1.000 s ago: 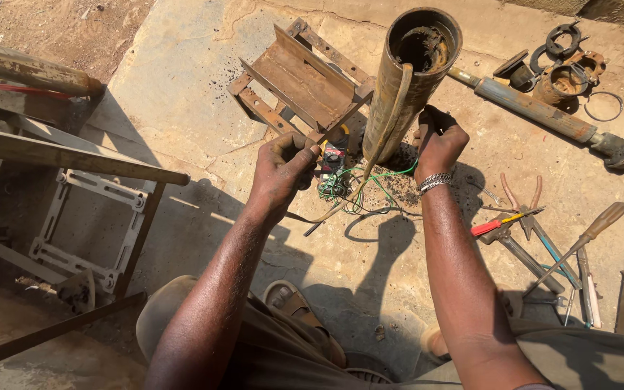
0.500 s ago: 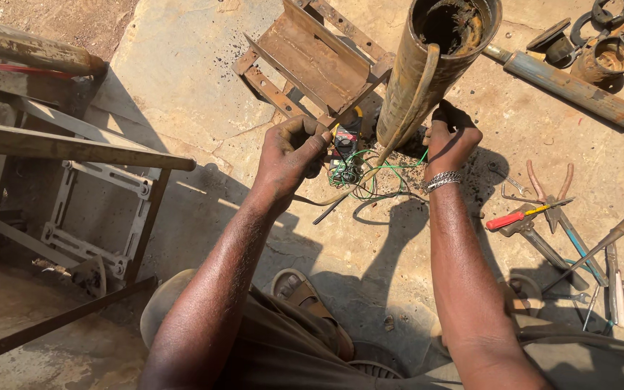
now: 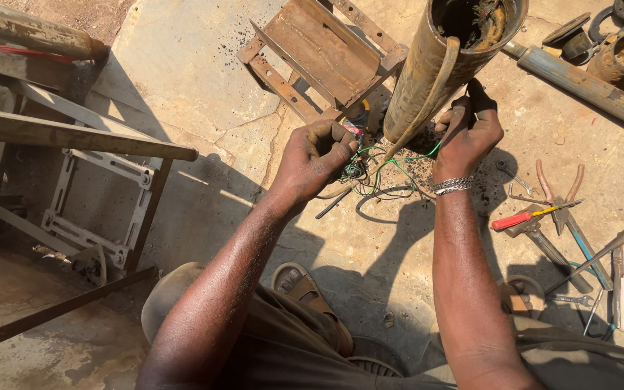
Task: The person sits on the ground and works on a cylindrical metal object with wires. They use pliers to strip and twist wires, then connect them to a clamp meter to test the circuit.
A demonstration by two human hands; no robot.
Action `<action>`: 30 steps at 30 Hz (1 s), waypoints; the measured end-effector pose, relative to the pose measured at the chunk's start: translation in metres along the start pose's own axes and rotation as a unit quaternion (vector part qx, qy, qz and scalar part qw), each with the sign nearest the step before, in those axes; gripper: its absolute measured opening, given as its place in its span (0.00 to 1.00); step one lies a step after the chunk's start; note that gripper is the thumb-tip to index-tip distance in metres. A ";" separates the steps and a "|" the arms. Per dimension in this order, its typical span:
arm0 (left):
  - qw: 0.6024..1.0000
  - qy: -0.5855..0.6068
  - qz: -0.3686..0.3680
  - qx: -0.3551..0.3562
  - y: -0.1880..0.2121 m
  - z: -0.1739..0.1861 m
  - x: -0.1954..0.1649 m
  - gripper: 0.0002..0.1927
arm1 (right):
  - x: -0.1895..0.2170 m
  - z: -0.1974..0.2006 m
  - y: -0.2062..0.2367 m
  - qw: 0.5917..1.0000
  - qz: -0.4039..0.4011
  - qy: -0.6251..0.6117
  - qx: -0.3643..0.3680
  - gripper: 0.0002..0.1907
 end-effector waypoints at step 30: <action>1.000 0.001 0.007 0.025 -0.006 -0.018 -0.002 0.08 | -0.008 0.000 0.013 0.986 0.006 0.165 0.013 0.15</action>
Point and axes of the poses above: each hand's wrist, its own y-axis away from the middle knuckle, its own z-axis out of the back of the hand, x = y × z, the point moved 10 cm from there along -y, towards the middle knuckle, and after that the axes turned 6 degrees about -y, right-handed, at the moved point
